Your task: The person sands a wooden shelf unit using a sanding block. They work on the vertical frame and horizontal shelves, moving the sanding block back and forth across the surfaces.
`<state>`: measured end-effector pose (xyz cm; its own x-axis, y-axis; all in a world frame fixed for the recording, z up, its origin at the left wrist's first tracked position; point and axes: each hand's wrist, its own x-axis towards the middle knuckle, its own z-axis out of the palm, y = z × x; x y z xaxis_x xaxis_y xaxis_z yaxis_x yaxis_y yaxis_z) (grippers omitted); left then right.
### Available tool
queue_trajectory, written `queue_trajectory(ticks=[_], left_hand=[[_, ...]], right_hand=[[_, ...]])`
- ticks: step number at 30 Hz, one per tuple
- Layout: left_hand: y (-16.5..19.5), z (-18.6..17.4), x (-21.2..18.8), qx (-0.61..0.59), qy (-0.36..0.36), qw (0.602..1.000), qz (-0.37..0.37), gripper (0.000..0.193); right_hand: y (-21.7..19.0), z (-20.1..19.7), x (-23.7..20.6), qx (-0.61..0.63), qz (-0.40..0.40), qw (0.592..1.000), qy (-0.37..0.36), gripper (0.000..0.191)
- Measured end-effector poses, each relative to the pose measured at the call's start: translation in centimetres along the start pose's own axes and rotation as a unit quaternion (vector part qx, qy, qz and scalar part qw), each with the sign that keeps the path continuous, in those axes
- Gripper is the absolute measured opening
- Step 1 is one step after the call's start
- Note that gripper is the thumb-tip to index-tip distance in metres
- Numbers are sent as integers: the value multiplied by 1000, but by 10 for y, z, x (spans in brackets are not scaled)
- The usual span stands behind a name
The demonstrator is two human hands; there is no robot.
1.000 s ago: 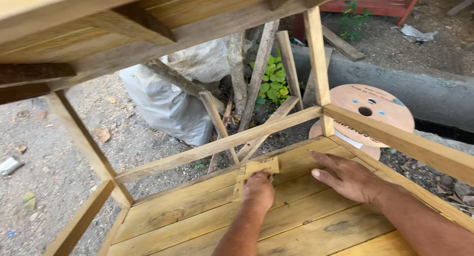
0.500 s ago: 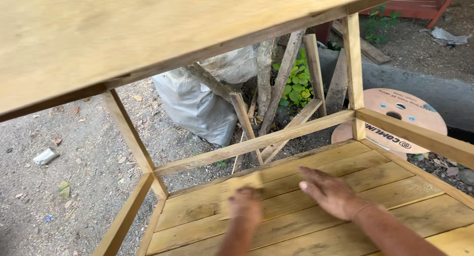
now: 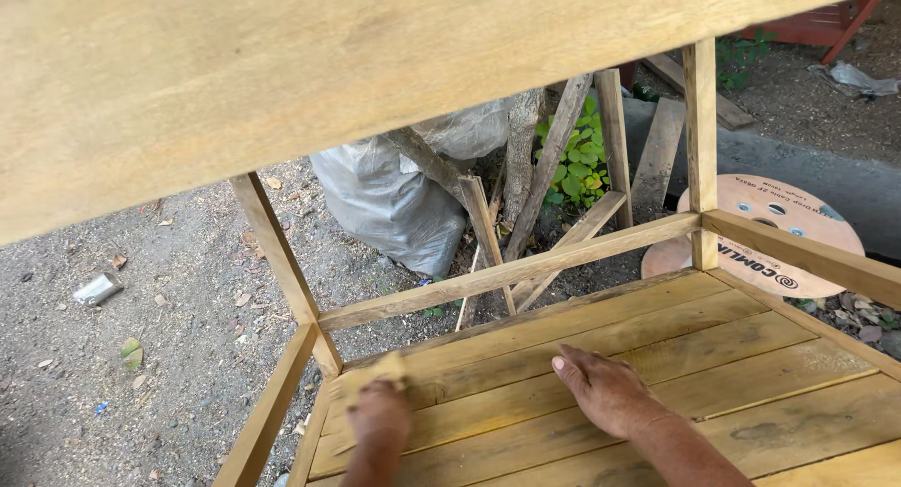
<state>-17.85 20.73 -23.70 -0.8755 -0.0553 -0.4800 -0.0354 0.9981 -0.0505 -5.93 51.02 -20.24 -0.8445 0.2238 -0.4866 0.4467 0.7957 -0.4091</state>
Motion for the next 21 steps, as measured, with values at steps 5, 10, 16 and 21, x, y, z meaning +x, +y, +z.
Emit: queue_trajectory(ticks=[5, 10, 16, 21], left_hand=[[130, 17, -51, -13, -37, 969, 243, 60], [85, 21, -37, -110, -43, 973, 196, 38], [-44, 8, 11, -139, -35, 989, -21, 31], [19, 30, -29, -44, 14, 992, 114, 40]], right_hand=[[-22, 19, 2, -36, -1, 999, 26, 74], [-27, 19, -1, -74, -2, 997, -2, 74], [-31, 16, -3, -92, -14, 996, -2, 74], [-30, 17, -1, -94, -16, 995, -4, 73]])
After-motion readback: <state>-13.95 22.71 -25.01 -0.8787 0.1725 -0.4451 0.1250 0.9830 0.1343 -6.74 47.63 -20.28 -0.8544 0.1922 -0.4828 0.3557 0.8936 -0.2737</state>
